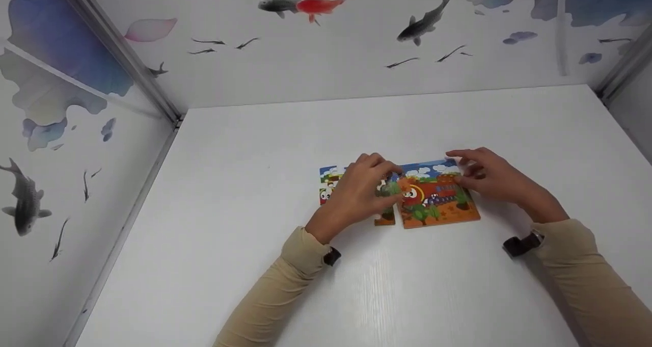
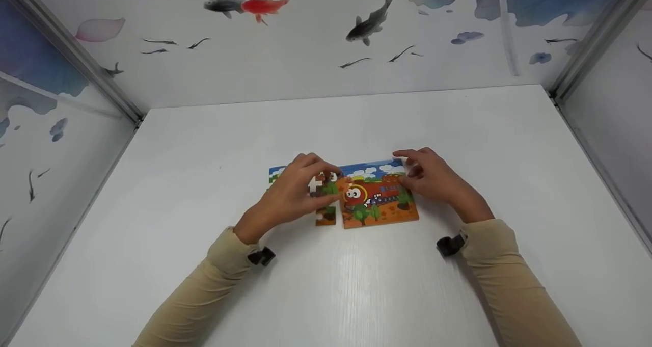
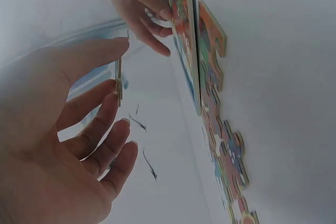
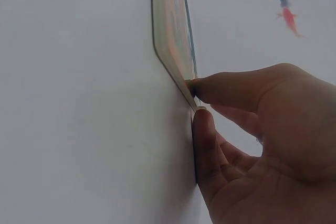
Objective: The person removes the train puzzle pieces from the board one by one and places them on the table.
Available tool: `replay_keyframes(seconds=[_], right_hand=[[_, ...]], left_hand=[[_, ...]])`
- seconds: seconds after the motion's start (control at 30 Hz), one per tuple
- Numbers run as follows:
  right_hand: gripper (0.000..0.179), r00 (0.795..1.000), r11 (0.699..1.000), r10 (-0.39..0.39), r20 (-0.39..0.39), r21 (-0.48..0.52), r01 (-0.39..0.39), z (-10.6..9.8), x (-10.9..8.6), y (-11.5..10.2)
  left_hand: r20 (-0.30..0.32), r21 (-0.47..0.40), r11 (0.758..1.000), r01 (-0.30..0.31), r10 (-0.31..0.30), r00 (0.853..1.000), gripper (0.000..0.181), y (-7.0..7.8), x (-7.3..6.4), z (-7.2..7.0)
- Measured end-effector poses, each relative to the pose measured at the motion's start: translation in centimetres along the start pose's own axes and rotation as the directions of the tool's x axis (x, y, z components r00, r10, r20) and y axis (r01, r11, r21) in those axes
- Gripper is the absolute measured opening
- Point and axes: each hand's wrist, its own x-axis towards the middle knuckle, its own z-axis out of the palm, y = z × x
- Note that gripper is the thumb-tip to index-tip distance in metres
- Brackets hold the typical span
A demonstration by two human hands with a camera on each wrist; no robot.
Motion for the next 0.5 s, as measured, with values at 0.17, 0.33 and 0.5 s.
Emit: replay_keyframes(seconds=[0.17,0.33,0.5], right_hand=[[0.059,1.000,1.000,0.017,0.006,-0.014,-0.017,0.0,0.0,0.2],[0.059,0.999,0.999,0.035,0.008,-0.018,-0.034,0.0,0.0,0.1],[0.059,1.000,0.999,0.031,0.007,-0.018,-0.030,0.0,0.0,-0.1]], left_hand=[[-0.033,-0.013,1.000,0.003,-0.003,0.999,0.046,-1.3,-1.4,-0.9],[-0.048,-0.026,1.000,0.003,-0.004,0.999,0.045,-2.5,-2.7,-1.7],[-0.033,-0.012,1.000,0.005,-0.006,0.999,0.048,-3.5,-3.9,-2.1]])
